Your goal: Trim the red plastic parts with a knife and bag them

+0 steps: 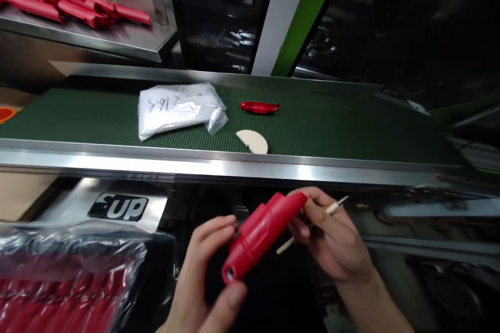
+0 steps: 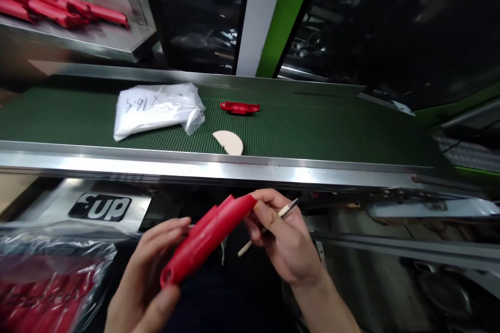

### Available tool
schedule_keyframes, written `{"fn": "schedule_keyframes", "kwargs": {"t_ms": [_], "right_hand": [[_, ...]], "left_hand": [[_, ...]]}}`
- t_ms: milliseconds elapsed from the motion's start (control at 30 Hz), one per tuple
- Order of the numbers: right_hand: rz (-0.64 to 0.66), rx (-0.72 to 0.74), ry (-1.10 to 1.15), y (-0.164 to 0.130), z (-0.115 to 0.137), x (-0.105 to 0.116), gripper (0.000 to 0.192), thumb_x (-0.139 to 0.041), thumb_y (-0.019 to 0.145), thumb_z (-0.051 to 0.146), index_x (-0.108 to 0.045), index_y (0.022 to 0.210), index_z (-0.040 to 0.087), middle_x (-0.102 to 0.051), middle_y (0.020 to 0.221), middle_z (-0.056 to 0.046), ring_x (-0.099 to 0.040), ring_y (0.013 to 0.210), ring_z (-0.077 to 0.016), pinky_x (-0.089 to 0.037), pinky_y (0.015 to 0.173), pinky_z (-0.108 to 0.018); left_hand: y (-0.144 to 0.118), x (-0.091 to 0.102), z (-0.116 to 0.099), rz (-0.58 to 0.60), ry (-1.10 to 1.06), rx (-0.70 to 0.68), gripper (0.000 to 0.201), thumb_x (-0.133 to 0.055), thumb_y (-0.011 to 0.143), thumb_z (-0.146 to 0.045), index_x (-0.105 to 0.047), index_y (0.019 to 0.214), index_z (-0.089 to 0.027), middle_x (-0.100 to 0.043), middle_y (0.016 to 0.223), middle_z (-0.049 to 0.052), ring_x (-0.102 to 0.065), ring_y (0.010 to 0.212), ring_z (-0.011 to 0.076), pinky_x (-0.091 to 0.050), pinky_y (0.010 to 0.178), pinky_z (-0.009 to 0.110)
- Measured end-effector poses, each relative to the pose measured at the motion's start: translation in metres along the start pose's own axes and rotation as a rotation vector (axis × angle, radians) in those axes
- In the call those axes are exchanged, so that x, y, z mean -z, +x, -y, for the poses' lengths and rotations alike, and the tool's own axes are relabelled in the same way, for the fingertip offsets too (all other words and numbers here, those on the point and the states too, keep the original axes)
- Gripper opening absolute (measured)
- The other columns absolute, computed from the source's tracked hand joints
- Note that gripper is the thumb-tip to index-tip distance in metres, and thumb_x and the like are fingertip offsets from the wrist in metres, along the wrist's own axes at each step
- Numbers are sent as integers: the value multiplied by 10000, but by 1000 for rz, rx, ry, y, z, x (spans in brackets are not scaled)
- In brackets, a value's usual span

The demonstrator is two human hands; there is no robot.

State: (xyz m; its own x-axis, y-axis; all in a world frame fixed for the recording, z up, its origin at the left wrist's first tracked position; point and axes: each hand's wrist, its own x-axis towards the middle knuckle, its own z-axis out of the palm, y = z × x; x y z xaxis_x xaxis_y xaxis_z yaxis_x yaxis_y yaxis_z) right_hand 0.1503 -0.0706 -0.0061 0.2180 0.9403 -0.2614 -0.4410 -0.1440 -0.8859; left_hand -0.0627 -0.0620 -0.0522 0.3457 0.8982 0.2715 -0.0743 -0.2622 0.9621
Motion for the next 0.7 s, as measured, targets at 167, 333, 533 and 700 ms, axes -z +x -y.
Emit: {"fn": "schedule_keyframes", "kwargs": {"t_ms": [167,333,533,700], "right_hand": [[23,66,57,7,-13,16,132,-700,846,382,-719,895,261,-575,629,21,-449,482,-57,-334,436,-166],[8,21,23,2,-17,26,243,-730,806,421,-734,999,274,-657,753,-11,-570,571,-94,-388,475,-181],[-52,-17,69,3,-23,27,289,-740,796,426,-737,1038,269,-666,722,-6,-581,559,-82,-437,500,-170],[-41,10,96,7,-27,24,239,-736,795,394,-738,999,271,-705,827,-21,-574,533,-78,-406,459,-172]], "left_hand": [[14,-12,-22,-34,-475,717,364,-667,852,-438,-661,1138,-212,-716,955,68,-676,818,199,-546,733,248],[17,-20,-31,-220,-393,700,376,-811,728,-358,-693,1051,-206,-728,938,61,-683,799,200,-563,733,249],[7,-21,-31,-227,-208,649,352,-818,714,-346,-709,1036,-256,-720,1056,38,-673,992,200,-526,877,200],[5,-20,-32,-165,-166,579,286,-794,741,-349,-727,1007,-265,-724,989,37,-679,910,197,-523,820,215]]}}
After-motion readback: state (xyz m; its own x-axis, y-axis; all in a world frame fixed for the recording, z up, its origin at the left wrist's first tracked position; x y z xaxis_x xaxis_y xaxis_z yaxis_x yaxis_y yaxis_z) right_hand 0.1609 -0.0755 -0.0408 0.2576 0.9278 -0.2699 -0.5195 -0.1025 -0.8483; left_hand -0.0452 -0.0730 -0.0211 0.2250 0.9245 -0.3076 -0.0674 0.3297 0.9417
